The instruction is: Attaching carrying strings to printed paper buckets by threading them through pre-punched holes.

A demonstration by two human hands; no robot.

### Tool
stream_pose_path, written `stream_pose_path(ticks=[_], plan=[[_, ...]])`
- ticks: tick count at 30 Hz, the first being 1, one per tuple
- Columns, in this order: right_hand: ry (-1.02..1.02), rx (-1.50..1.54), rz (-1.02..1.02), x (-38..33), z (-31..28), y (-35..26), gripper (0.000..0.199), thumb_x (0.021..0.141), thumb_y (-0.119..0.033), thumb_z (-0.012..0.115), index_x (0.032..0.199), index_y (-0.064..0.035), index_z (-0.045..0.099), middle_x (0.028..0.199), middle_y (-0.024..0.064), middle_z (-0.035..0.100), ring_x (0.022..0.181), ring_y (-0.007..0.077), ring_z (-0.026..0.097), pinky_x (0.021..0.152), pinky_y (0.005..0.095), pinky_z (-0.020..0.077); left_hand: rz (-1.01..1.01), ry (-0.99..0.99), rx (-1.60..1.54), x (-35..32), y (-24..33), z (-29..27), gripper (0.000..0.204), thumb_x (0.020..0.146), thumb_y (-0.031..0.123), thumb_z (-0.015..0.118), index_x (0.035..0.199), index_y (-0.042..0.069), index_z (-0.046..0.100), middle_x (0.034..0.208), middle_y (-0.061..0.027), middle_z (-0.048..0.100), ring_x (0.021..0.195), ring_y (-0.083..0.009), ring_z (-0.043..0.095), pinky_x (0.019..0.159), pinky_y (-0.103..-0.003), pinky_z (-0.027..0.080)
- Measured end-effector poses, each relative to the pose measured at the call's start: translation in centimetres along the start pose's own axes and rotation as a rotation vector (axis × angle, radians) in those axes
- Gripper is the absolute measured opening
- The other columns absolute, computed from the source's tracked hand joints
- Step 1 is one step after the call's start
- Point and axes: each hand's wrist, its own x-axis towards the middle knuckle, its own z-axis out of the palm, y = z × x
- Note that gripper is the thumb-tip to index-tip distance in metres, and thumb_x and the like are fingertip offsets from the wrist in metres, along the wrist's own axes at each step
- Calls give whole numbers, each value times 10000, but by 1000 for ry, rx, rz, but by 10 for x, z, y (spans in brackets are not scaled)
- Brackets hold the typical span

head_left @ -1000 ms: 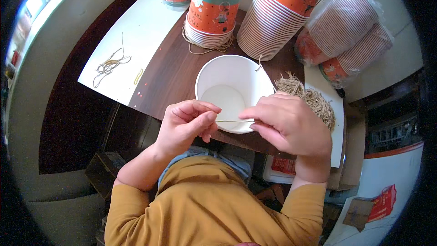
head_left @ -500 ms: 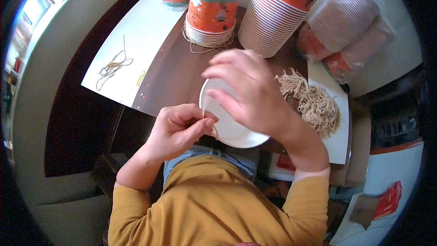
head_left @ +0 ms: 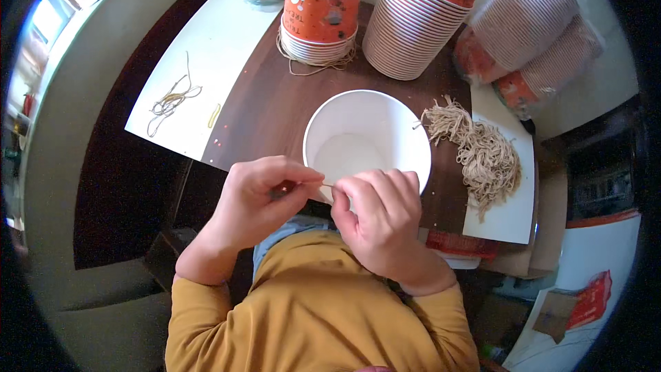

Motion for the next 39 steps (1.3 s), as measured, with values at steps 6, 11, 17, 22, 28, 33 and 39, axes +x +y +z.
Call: stream_pose_path(ticks=[6,11,17,22,28,33,39], plan=[[-113,158,-6,-8,-11,-20,120,799,-50,633,875,-39,541,699,71,475,504,212,562,445,313,466,587,166,744,-10,1,10,244,684,-45,696,904,51,653,828,-51,662,681,-186,598,648,-297,472],[-63,210,126,-13,-1,-23,196,768,53,649,932,6,552,784,123,576,633,280,618,546,356,508,484,251,489,-14,-19,14,215,720,-50,686,914,38,654,831,-78,671,709,-195,629,645,-293,491],[101,103,67,-16,35,2,183,784,49,641,948,9,572,830,131,610,716,294,634,630,361,523,-18,191,-447,-9,-43,25,136,878,-27,601,1002,-82,607,908,-130,682,817,-169,670,754,-299,568],[158,65,83,-26,67,19,157,829,-37,601,982,-18,570,822,107,592,719,257,623,620,341,511,-107,236,-596,-6,-52,30,135,868,9,635,980,-64,611,916,-140,686,821,-175,673,749,-304,570],[-177,1345,788,-8,61,13,168,923,-37,517,1036,60,596,956,115,663,896,192,659,787,286,545,-86,304,-670,-7,-62,24,127,849,-15,647,967,-47,612,896,-124,687,810,-161,671,743,-284,558],[-152,1761,884,-9,64,11,217,930,-81,543,1094,47,603,1011,110,658,904,154,647,864,285,526,-57,367,-568,-8,-56,25,102,834,-24,656,923,-33,608,874,-113,680,782,-144,657,715,-269,542],[-69,1767,921,-11,75,11,184,901,-79,585,1045,24,637,987,89,670,907,146,642,862,281,523,96,471,-44,-12,-53,27,104,828,-24,676,921,-37,629,845,-81,681,759,-99,633,695,-226,517]])
